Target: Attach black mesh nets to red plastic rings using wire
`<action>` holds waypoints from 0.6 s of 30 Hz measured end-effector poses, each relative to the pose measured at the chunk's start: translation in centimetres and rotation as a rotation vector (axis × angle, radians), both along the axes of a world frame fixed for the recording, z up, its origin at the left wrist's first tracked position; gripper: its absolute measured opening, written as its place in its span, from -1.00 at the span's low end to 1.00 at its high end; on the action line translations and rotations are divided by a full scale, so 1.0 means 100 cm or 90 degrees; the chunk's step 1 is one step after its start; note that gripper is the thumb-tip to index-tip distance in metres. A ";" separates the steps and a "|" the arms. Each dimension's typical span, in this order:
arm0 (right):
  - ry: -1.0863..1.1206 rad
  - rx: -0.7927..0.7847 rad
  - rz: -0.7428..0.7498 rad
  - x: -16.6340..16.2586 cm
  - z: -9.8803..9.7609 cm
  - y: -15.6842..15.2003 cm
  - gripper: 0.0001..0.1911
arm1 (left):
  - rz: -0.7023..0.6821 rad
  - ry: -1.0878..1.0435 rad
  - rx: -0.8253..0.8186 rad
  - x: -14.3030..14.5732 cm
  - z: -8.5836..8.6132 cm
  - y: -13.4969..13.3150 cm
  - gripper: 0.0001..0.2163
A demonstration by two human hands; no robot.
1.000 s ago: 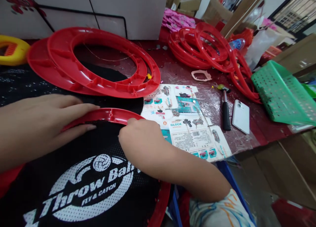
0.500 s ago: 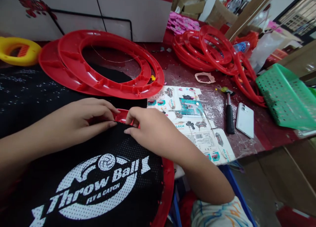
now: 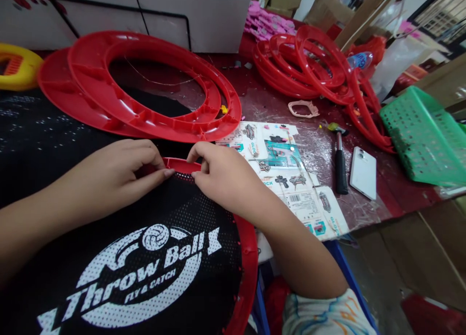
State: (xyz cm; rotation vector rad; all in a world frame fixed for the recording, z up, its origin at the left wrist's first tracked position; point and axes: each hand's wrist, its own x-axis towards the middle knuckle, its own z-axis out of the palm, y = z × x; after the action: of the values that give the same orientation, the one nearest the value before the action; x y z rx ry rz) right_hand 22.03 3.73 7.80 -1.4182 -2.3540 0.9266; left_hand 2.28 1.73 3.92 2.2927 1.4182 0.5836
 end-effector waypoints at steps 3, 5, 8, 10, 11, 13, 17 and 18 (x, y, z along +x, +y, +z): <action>0.001 0.004 -0.003 -0.002 -0.001 0.000 -0.82 | 0.009 0.005 0.002 0.001 0.000 0.000 -0.80; 0.003 0.003 0.000 -0.002 -0.001 0.000 -0.82 | 0.016 0.002 -0.004 0.002 0.001 0.000 -0.80; 0.010 -0.001 0.002 -0.001 0.000 0.001 -0.82 | 0.046 -0.033 -0.064 0.001 0.002 0.000 -0.79; 0.015 -0.012 0.004 0.001 0.001 0.003 -0.82 | 0.081 -0.058 -0.127 0.000 0.003 0.000 -0.78; 0.016 -0.019 0.007 0.002 0.001 0.003 -0.82 | 0.098 -0.064 -0.151 -0.001 0.004 0.000 -0.78; 0.013 -0.036 0.020 0.004 0.002 0.005 -0.83 | 0.116 -0.067 -0.172 -0.002 0.004 -0.001 -0.77; -0.007 -0.060 0.026 0.004 0.001 0.008 -0.83 | 0.102 -0.067 -0.170 -0.002 0.003 -0.001 -0.77; -0.014 -0.064 0.026 0.004 0.000 0.008 -0.83 | 0.099 -0.067 -0.166 -0.001 0.002 -0.001 -0.76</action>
State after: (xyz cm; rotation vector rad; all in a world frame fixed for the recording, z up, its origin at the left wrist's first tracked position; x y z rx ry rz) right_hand 22.43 4.56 7.78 -1.4274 -2.3922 1.0587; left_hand 2.18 1.67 4.17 1.9350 1.5320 0.5218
